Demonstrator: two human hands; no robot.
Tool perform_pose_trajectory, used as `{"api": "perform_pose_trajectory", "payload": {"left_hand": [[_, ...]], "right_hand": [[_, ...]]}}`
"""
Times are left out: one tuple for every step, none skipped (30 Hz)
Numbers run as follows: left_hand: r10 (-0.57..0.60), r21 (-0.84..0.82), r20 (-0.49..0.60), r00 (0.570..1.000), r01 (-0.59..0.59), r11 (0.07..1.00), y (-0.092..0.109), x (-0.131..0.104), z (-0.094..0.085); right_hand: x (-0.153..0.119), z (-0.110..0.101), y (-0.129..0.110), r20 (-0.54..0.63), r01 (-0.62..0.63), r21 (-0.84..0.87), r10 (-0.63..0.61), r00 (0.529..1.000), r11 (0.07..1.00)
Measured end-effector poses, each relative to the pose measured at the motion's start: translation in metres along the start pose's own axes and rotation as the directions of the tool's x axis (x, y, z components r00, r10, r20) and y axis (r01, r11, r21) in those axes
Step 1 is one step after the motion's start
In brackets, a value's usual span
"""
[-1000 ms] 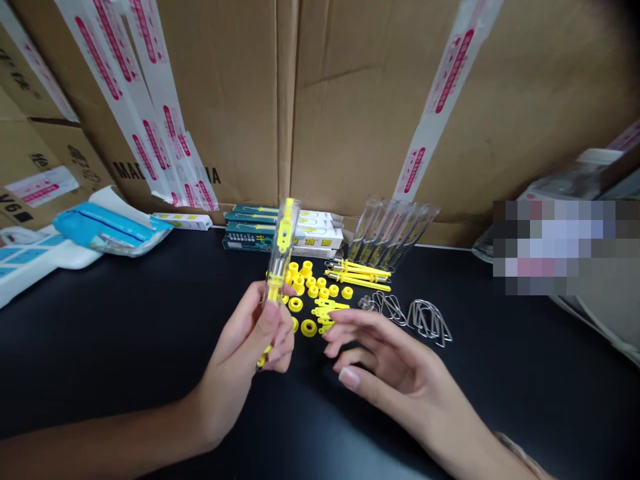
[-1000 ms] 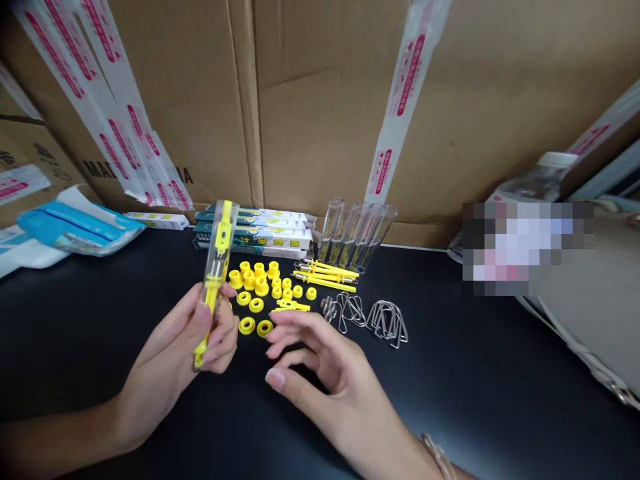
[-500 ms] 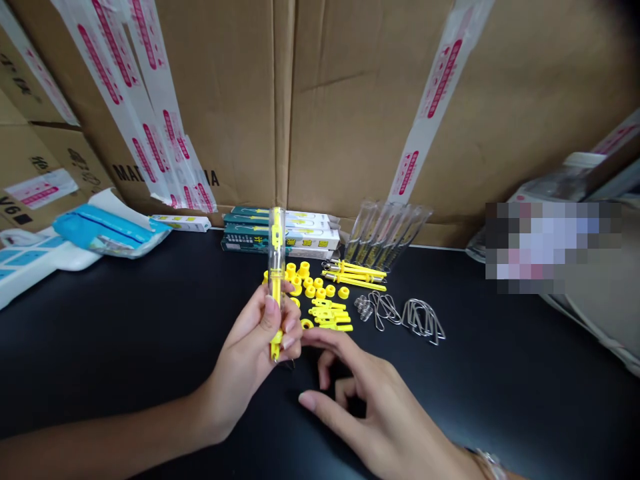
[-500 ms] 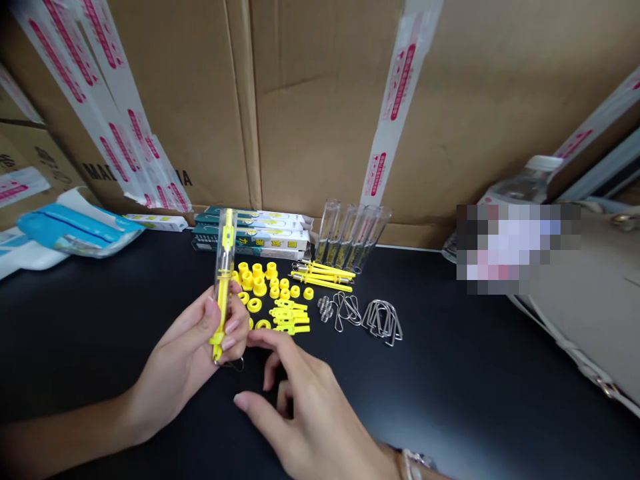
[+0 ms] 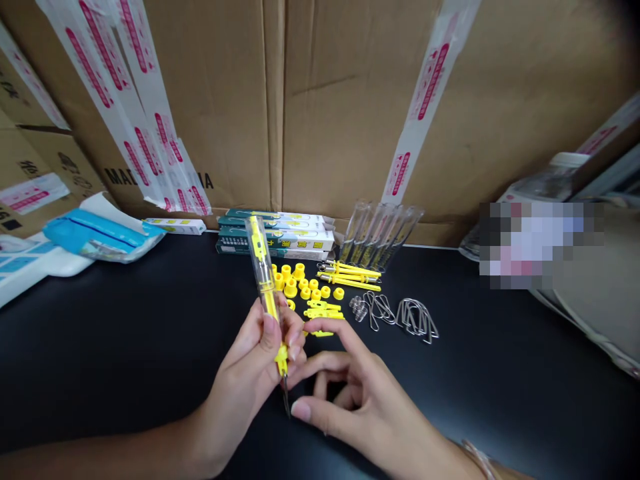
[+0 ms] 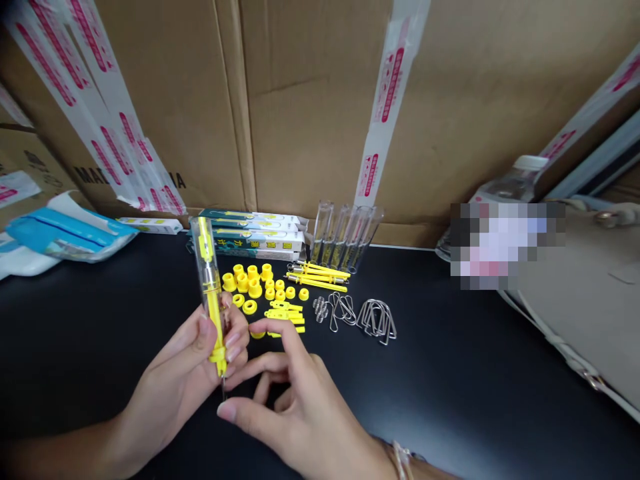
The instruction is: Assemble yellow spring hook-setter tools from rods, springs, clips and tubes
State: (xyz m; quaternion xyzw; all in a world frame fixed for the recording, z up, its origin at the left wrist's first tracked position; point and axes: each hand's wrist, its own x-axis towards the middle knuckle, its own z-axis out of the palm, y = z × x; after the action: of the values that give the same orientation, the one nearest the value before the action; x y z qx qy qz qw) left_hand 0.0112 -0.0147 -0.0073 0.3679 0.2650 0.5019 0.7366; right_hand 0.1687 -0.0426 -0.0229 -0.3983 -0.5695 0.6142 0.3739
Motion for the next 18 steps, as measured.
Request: {"api": "perform_pose_trajectory", "payload": {"left_hand": [[-0.012,0.006,0.008,1.000,0.012,1.000,-0.001,-0.001,0.001],[-0.028,0.015,0.017,0.999,0.028,1.000,-0.003,-0.002,0.001],[-0.045,0.024,0.027,0.999,0.044,0.999,-0.005,-0.004,0.001],[-0.063,0.037,0.037,0.997,0.062,0.997,-0.007,-0.005,0.001],[-0.080,0.054,0.043,0.996,0.078,0.996,-0.009,-0.007,0.000],[-0.101,0.076,0.047,0.994,0.097,0.992,-0.011,-0.008,-0.002],[-0.123,0.108,0.042,0.992,0.118,0.987,-0.012,-0.009,-0.004],[-0.142,0.146,0.034,0.989,0.136,0.980,-0.013,-0.009,-0.006],[-0.149,0.189,0.020,0.989,0.142,0.972,-0.013,-0.010,-0.007],[-0.139,0.231,0.008,0.990,0.133,0.964,-0.013,-0.010,-0.008],[-0.116,0.263,0.002,0.993,0.111,0.958,-0.012,-0.010,-0.009],[-0.088,0.282,0.003,0.996,0.084,0.956,-0.012,-0.009,-0.008],[-0.069,0.286,0.013,0.998,0.063,0.956,-0.011,-0.009,-0.008],[-0.058,0.276,0.036,0.998,0.046,0.960,-0.011,-0.009,-0.006],[-0.053,0.258,0.066,0.996,0.034,0.965,-0.011,-0.008,-0.005],[-0.052,0.241,0.097,0.994,0.028,0.970,-0.011,-0.008,-0.004],[-0.053,0.227,0.125,0.991,0.023,0.974,-0.011,-0.008,-0.003],[-0.055,0.217,0.151,0.987,0.022,0.976,-0.012,-0.007,-0.003]], "right_hand": [[0.000,0.001,0.000,-0.001,-0.002,0.024,0.002,1.000,1.000],[0.001,0.001,-0.001,0.001,-0.010,0.050,0.010,1.000,0.999],[0.001,0.002,-0.001,0.001,-0.024,0.077,0.024,1.000,0.997],[0.002,0.002,-0.001,-0.001,-0.043,0.099,0.043,0.999,0.994],[0.002,0.003,-0.002,-0.002,-0.061,0.117,0.062,0.998,0.991],[0.002,0.003,-0.002,0.001,-0.076,0.133,0.076,0.997,0.988],[0.002,0.002,-0.002,0.008,-0.083,0.147,0.083,0.997,0.986],[0.002,0.002,-0.003,0.021,-0.085,0.161,0.083,0.996,0.983],[0.002,0.001,-0.003,0.032,-0.084,0.170,0.080,0.996,0.982],[0.003,0.001,-0.004,0.041,-0.082,0.174,0.076,0.996,0.981],[0.003,0.000,-0.004,0.037,-0.077,0.169,0.072,0.997,0.983],[0.003,-0.001,-0.005,0.025,-0.073,0.152,0.070,0.997,0.986],[0.004,-0.001,-0.004,0.005,-0.072,0.131,0.072,0.997,0.989],[0.004,-0.002,-0.004,-0.009,-0.075,0.110,0.077,0.997,0.991],[0.005,-0.002,-0.004,-0.017,-0.083,0.090,0.085,0.996,0.992],[0.005,-0.002,-0.003,-0.018,-0.098,0.074,0.100,0.995,0.992],[0.006,-0.003,-0.003,-0.014,-0.119,0.058,0.120,0.993,0.991],[0.006,-0.003,-0.003,-0.010,-0.138,0.039,0.139,0.990,0.990]]}}
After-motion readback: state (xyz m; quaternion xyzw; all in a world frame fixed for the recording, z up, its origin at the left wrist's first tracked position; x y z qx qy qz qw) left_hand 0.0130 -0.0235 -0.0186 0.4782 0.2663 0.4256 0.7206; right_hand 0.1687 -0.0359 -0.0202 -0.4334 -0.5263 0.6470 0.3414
